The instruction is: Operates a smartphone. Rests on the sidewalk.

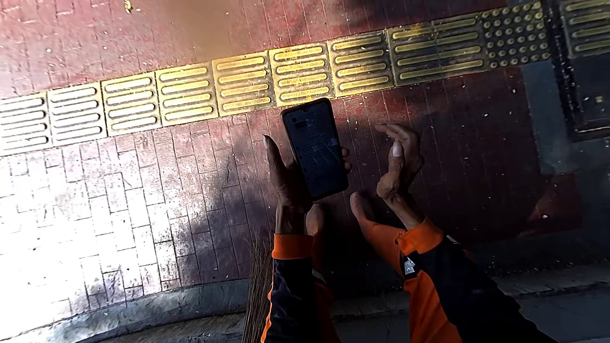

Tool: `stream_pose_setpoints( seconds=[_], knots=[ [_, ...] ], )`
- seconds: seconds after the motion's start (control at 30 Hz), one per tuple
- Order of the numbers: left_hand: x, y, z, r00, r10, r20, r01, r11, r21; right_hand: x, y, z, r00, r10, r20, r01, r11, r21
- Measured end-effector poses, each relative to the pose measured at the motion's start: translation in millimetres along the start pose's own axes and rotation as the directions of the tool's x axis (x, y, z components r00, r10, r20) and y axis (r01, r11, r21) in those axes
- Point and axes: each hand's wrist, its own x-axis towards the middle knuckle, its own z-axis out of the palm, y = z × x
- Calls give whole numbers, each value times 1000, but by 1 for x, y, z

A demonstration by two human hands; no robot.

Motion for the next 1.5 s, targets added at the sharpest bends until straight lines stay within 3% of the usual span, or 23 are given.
stream_pose_setpoints(
  seconds=[0.47,0.63,0.77,1.0,1.5],
  knots=[
    [1,0,1,1000,15,-13,-15,1000,13,-1,-3,2,999,-22,-30,22,999,23],
    [2,-2,-2,1000,15,11,-15,1000,8,-9,-10,9,977,-199,-82,202,979,37],
    [1,-2,0,999,30,15,-30,1000,6,-20,-25,12,958,-287,-19,287,955,77],
    [-2,-3,4,989,107,-98,-101,993,66,-31,-30,19,955,-297,5,294,947,129],
    [-2,-2,3,991,112,-76,-109,993,43,-32,-31,20,958,-286,10,282,949,140]
  ],
)
